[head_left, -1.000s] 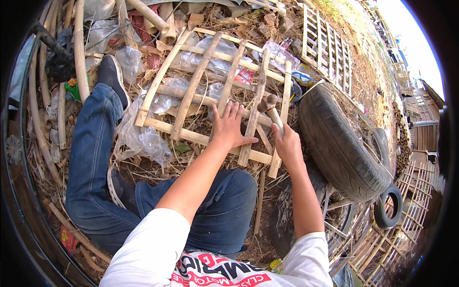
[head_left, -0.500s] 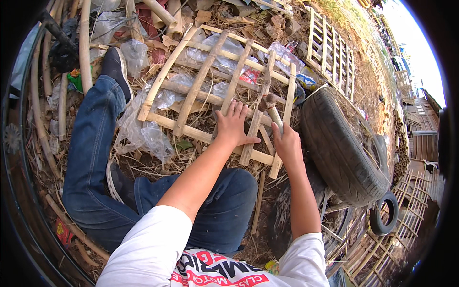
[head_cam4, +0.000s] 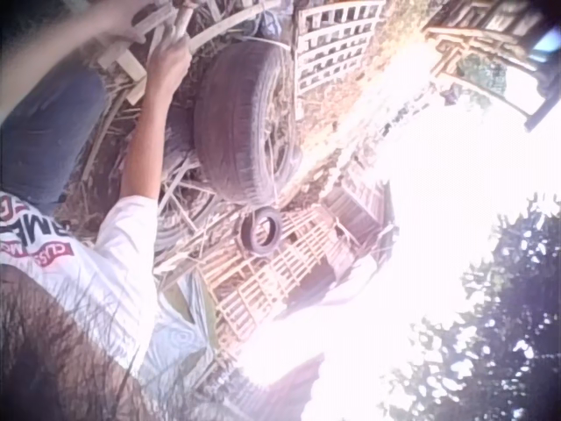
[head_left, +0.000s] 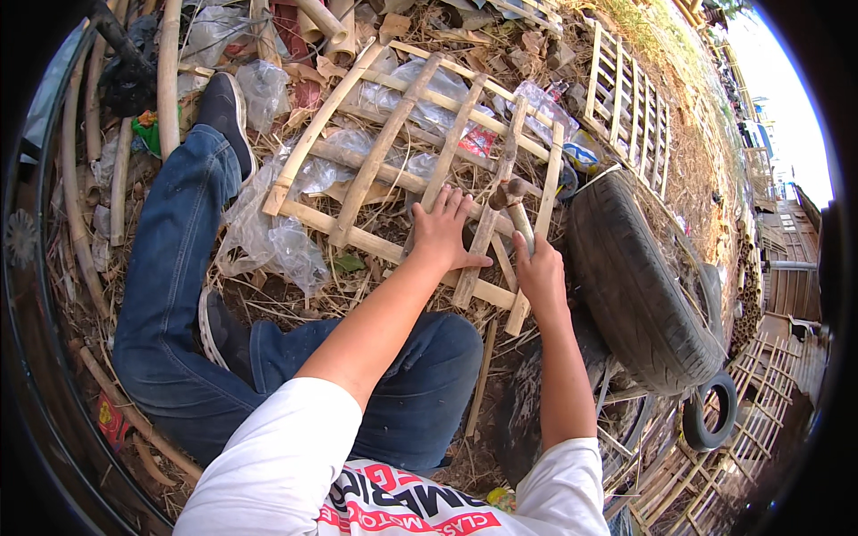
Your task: The person hammers nails into a wooden grid, cuts a thin strip of bamboo with a knife, and weaves the strip into the grid by hand.
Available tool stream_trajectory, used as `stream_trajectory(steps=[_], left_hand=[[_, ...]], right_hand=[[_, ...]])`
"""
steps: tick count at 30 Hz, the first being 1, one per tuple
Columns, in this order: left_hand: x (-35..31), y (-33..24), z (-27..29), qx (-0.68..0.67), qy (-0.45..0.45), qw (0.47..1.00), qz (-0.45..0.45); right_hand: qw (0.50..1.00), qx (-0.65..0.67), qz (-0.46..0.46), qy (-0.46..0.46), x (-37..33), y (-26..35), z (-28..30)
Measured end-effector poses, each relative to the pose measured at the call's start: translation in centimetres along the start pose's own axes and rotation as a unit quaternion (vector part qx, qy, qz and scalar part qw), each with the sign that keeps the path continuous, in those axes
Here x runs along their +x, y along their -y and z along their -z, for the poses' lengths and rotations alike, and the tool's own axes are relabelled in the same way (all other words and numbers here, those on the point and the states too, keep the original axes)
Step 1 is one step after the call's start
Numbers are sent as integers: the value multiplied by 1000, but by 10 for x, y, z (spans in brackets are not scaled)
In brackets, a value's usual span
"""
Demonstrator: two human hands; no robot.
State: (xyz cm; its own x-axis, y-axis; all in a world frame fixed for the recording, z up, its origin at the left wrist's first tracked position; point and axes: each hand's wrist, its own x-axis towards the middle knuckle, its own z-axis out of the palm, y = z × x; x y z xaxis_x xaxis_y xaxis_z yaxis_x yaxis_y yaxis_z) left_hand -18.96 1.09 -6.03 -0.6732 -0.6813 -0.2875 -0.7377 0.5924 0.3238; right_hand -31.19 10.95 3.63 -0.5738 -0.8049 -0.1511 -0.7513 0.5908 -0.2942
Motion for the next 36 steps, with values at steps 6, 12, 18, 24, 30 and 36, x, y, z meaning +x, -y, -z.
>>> stream_trajectory(steps=[6,12,18,24,30,36], left_hand=[[2,-1,5,-8,20,1000,0],[2,1,2,-7,23,1000,2],[2,-1,2,10,24,1000,0],[1,0,5,7,31,999,0],[1,2,-1,17,-1,1000,-9],[1,0,2,5,23,1000,-10]], right_hand=[[1000,-27,-3,4,4,-9,-9],[999,-37,-1,11,0,3,4],[998,-60,-7,13,-1,-10,-7],[998,-55,2,11,1,-11,-6],[999,-35,11,8,-3,3,10],[998,-57,5,9,0,-17,-8]])
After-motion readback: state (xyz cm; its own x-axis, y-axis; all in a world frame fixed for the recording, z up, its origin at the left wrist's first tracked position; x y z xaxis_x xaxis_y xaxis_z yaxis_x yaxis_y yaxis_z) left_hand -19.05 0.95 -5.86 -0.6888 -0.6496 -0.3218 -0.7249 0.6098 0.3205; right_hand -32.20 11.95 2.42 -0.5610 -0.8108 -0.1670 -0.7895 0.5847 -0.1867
